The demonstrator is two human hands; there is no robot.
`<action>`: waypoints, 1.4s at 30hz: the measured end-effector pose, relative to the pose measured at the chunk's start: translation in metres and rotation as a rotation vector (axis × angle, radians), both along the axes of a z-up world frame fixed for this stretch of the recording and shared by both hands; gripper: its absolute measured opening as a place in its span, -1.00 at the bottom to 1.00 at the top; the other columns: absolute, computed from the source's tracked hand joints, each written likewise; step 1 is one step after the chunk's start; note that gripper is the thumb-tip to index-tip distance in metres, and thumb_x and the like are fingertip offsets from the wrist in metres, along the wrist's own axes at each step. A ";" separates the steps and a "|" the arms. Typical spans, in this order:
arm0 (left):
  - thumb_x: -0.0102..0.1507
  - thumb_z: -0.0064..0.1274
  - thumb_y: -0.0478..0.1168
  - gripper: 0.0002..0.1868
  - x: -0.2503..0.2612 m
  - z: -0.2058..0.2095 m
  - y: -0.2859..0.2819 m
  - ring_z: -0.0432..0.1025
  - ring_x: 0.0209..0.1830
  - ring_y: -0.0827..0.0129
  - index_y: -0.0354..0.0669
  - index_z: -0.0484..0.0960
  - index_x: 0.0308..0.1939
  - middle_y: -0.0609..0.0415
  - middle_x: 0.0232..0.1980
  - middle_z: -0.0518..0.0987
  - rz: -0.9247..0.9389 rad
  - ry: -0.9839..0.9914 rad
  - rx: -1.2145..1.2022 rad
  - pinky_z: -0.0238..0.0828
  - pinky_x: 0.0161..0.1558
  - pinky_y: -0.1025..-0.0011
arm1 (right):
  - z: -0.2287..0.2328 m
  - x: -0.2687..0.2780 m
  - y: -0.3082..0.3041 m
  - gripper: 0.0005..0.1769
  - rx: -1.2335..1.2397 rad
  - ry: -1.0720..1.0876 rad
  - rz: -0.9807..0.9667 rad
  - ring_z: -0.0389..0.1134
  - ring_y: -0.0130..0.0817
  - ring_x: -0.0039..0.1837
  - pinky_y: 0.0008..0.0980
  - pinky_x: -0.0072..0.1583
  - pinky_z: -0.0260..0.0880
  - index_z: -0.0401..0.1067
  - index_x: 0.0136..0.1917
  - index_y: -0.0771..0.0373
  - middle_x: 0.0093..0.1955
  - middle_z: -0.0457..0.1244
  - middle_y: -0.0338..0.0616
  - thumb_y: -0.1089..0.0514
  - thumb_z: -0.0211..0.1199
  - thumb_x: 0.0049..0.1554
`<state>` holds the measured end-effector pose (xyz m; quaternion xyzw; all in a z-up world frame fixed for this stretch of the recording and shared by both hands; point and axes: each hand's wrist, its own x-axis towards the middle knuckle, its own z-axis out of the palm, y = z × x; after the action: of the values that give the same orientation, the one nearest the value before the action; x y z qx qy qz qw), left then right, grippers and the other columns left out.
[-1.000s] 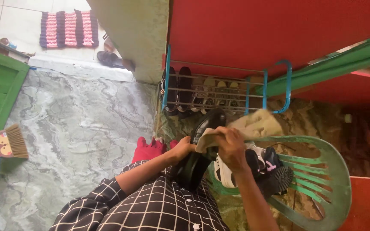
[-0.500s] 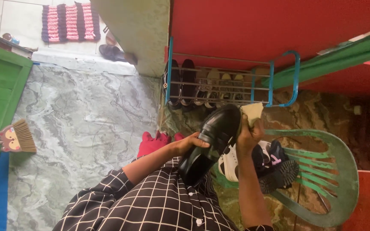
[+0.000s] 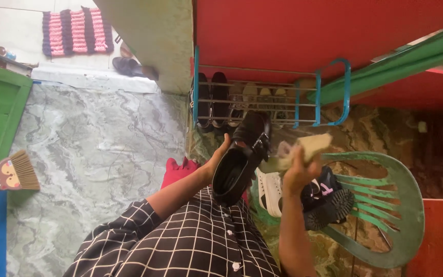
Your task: Cleaning and wiping shoes with a cloth
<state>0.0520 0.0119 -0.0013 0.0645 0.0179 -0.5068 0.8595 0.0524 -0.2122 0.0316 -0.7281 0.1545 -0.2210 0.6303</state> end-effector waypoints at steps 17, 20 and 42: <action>0.45 -0.37 0.35 -0.20 0.035 -0.031 -0.037 0.55 0.17 0.14 -0.25 0.45 0.40 -0.10 0.26 0.60 0.194 0.233 0.060 0.47 0.26 0.19 | 0.054 -0.040 0.033 -0.75 -0.814 -0.277 0.533 0.39 -0.04 -0.13 -0.18 -0.15 0.40 0.47 0.06 0.32 -0.06 0.31 0.01 0.34 0.27 0.06; 0.39 -0.30 0.40 -0.20 0.038 0.008 -0.040 0.58 0.06 0.05 -0.18 0.48 0.36 -0.15 0.17 0.63 0.033 0.032 -0.126 0.51 0.14 0.10 | 0.020 -0.031 -0.001 -0.86 -0.951 -0.274 0.628 0.38 -0.14 -0.22 -0.21 -0.22 0.40 0.45 -0.10 0.30 -0.11 0.33 -0.02 0.37 0.24 0.01; 0.20 -0.25 0.64 -0.01 0.063 0.012 -0.112 0.53 -0.03 0.25 0.00 0.57 0.35 -0.02 0.13 0.63 0.005 0.048 0.590 0.55 -0.02 0.23 | -0.008 -0.030 -0.054 -0.61 -0.789 -0.135 0.257 0.35 -0.30 -0.32 -0.33 -0.30 0.35 0.37 0.29 0.44 -0.28 0.32 -0.05 0.13 0.09 0.31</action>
<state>0.1146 -0.1002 0.0110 0.2995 0.1851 -0.4788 0.8042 0.0229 -0.2667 0.0240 -0.9109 -0.0757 -0.2301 0.3341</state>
